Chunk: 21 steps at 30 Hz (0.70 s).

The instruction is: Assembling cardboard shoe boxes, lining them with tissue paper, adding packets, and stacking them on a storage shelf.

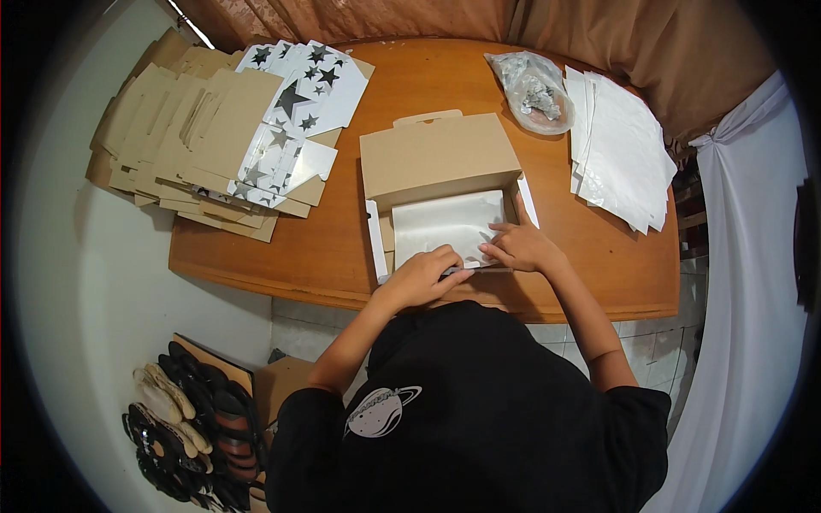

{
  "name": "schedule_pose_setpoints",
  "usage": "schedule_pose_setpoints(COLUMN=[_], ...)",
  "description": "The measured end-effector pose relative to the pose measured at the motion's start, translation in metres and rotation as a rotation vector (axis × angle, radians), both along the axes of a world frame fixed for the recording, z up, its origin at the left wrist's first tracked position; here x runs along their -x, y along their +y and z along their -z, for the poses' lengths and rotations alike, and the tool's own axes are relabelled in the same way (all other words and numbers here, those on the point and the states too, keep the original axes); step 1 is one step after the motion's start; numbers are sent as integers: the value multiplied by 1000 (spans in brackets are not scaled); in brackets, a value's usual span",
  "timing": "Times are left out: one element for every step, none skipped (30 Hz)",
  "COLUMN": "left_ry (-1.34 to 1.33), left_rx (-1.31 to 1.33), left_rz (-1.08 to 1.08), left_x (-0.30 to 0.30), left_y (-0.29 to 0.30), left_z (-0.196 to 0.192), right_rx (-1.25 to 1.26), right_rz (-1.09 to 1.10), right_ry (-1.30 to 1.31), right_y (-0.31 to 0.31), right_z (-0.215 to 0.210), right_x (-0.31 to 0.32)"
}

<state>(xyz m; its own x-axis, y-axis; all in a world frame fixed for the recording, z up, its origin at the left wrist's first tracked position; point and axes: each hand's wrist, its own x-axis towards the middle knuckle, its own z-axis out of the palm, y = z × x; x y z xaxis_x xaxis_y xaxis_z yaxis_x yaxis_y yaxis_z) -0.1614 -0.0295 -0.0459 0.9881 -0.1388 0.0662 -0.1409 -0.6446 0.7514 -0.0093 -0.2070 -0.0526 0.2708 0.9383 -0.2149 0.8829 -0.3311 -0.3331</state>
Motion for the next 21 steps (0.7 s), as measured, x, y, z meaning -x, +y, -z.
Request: schedule_pose_setpoints(left_ry=[33, 65, 133, 132, 9, -113, -113, -235, -358, -359, -219, -77, -28, -24, 39, 102, 141, 141, 69, -6, 7], left_rx=[12, 25, 56, 57, -37, -131, -131, -226, -319, -320, -231, -141, -170, -169, -240, -311, -400, -400, -397, -393, -365], left_rz=[6, 11, -7, -7, -74, -141, -141, -458, -774, -770, -833, -894, -775, -772, -773, -772, -758, -760, -752, -743, -721], left_x=[-3, -7, -10, -10, -11, -10, -8, -5, -3, 0, 4, 9, 13, 11, 8, 5, 2, -2, -4, -8, -11], left_y=[1, 2, 6, 12, 19, 26, 32, 37, 43, 50, 57, 60, 60, 54, 44, 38, 41, 46, 54, 61, 67], left_z=[-1, -1, -4, -8, -11, -13, -11, -7, -3, 8, 25, 39, 52, 49, 40, 35, 33, 36, 42, 41, 38], right_rx=[69, 139, 140, -6, -153, -153, -305, -457, -462, -463, -578, -689, -690, -501, -311, -309, -246, -183, -184, -185, -187], right_rz=[-1, -2, -2, 19, 40, 41, 182, 325, 433, 437, 559, 677, 677, 743, 800, 802, 798, 789, 788, 812, 834], right_ry=[-70, -141, -143, -114, -85, -86, -155, -224, -197, -198, -63, 77, 79, 51, 23, 24, -163, -350, -351, -247, -143], right_y=[1, 1, 0, -2, -5, -7, -10, -13, -20, -24, -25, -24, -22, -20, -18, -14, -8, -3, 1, 5, 8], right_z=[1, 2, 0, -5, -9, -12, -16, -17, -8, 4, 17, 28, 38, 46, 49, 48, 42, 37, 33, 29, 27], right_x=[2, 2, 2, 1, 0, -1, -3, -5, -11, -15, -18, -18, -16, -12, -8, -7, -4, -1, 2, 3, 3])
